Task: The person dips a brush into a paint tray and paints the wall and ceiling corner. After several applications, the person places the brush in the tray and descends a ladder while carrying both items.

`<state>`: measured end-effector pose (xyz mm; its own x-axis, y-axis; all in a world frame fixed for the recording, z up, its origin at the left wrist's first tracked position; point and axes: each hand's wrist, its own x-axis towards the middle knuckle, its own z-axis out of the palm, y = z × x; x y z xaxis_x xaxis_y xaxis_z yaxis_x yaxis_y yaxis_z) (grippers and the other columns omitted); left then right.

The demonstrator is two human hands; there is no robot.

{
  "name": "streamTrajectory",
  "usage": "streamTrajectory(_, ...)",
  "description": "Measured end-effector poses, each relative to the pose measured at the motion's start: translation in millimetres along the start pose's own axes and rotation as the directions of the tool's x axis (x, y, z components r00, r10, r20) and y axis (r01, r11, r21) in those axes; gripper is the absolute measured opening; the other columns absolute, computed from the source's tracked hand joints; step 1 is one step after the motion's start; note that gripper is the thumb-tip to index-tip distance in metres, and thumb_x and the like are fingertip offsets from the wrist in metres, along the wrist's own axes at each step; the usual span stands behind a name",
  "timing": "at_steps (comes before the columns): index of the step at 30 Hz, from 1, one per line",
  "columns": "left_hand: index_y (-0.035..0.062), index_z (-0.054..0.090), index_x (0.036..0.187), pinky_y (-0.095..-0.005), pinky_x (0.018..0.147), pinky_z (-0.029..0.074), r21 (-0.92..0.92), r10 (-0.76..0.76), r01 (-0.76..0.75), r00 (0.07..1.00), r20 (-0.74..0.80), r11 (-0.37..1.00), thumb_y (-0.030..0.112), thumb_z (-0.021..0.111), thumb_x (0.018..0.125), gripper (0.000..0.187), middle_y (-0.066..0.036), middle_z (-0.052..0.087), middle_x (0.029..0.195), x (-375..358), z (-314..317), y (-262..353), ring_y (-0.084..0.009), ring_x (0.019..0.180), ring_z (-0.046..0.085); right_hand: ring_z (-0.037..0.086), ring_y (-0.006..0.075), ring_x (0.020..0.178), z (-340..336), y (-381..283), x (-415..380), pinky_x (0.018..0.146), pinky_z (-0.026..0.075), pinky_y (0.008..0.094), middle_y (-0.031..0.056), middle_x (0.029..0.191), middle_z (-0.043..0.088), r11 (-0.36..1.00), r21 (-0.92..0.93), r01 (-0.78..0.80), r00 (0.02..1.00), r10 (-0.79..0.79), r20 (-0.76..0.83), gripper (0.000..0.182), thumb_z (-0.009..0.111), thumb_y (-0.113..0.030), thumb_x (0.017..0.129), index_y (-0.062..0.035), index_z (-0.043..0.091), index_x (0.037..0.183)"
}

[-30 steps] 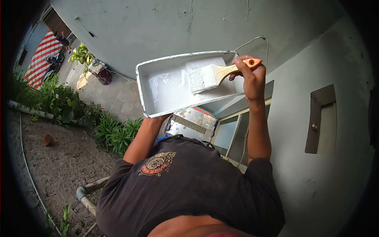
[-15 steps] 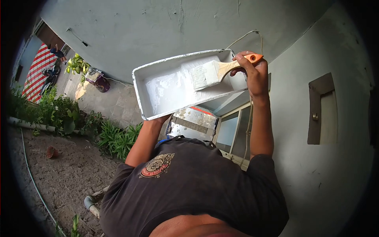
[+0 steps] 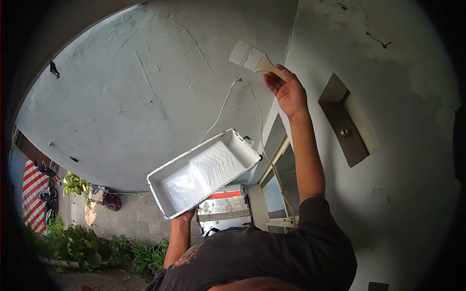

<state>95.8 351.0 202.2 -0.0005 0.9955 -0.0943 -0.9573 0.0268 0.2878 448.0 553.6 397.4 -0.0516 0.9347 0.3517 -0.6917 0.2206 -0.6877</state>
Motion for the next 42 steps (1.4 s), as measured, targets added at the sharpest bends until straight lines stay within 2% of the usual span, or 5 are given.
streamTrajectory(10,0.0076,0.045,0.134,-0.048,0.104,0.042,0.064,-0.058,0.061,0.997,-0.051,0.996,0.042,0.038,0.097,0.05,-0.011,0.052,0.133,29.3,-24.4,-9.0,-0.0297,0.121,0.051,0.067,0.0294,0.091,-11.1,-72.2,149.3,0.085,0.055,0.0367,0.0185,0.099,0.065,0.795,-0.337,0.505,0.795,-0.58,-0.177,0.036,0.051,-0.023,0.097,0.0071,0.061,0.113)
streamTrajectory(17,0.0075,0.045,0.133,-0.0487,0.103,0.042,0.102,-0.058,0.07,0.991,-0.118,0.992,0.042,0.039,0.097,0.05,-0.012,0.053,0.133,48.8,-44.4,-8.1,-0.0302,0.121,0.051,0.069,0.0318,0.081,-42.0,-154.2,290.6,0.08,0.053,0.0381,0.0205,0.086,0.069,-0.365,-0.873,0.323,0.261,-0.853,0.453,0.032,0.065,-0.03,0.078,-0.007,0.073,0.099)
streamTrajectory(29,0.0064,0.049,0.13,-0.0471,0.104,0.042,0.097,-0.084,0.1,0.984,-0.158,0.99,0.035,0.042,0.098,0.044,-0.012,0.055,0.129,73.6,-52.0,-3.9,-0.0296,0.118,0.053,0.067,0.0344,0.082,-43.8,-205.9,320.1,0.071,0.053,0.0405,0.0222,0.086,0.067,-0.446,-0.867,0.223,0.713,-0.532,0.457,0.022,0.066,-0.022,0.081,-0.0023,0.071,0.088)
streamTrajectory(34,0.0068,0.05,0.129,-0.0473,0.104,0.042,0.099,-0.093,0.11,0.983,-0.157,0.989,0.036,0.042,0.097,0.044,-0.012,0.056,0.129,77.0,-56.0,-8.6,-0.0297,0.117,0.054,0.067,0.0315,0.082,-31.9,-217.3,350.3,0.072,0.054,0.0407,0.0166,0.081,0.069,-0.343,-0.86,0.378,0.438,-0.751,0.493,0.022,0.066,-0.025,0.081,-0.0034,0.071,0.082)
streamTrajectory(42,0.007,0.05,0.13,-0.0482,0.103,0.042,0.016,-0.111,0.114,0.982,-0.154,0.993,0.037,0.044,0.096,0.046,-0.012,0.056,0.129,76.3,-60.2,-9.9,-0.0306,0.118,0.053,0.064,0.0328,0.083,-61.1,-261.9,384.2,0.077,0.052,0.0417,0.0126,0.086,0.07,-0.973,-0.025,0.228,0.643,0.131,0.755,0.02,0.066,-0.026,0.081,-0.0068,0.073,0.085)
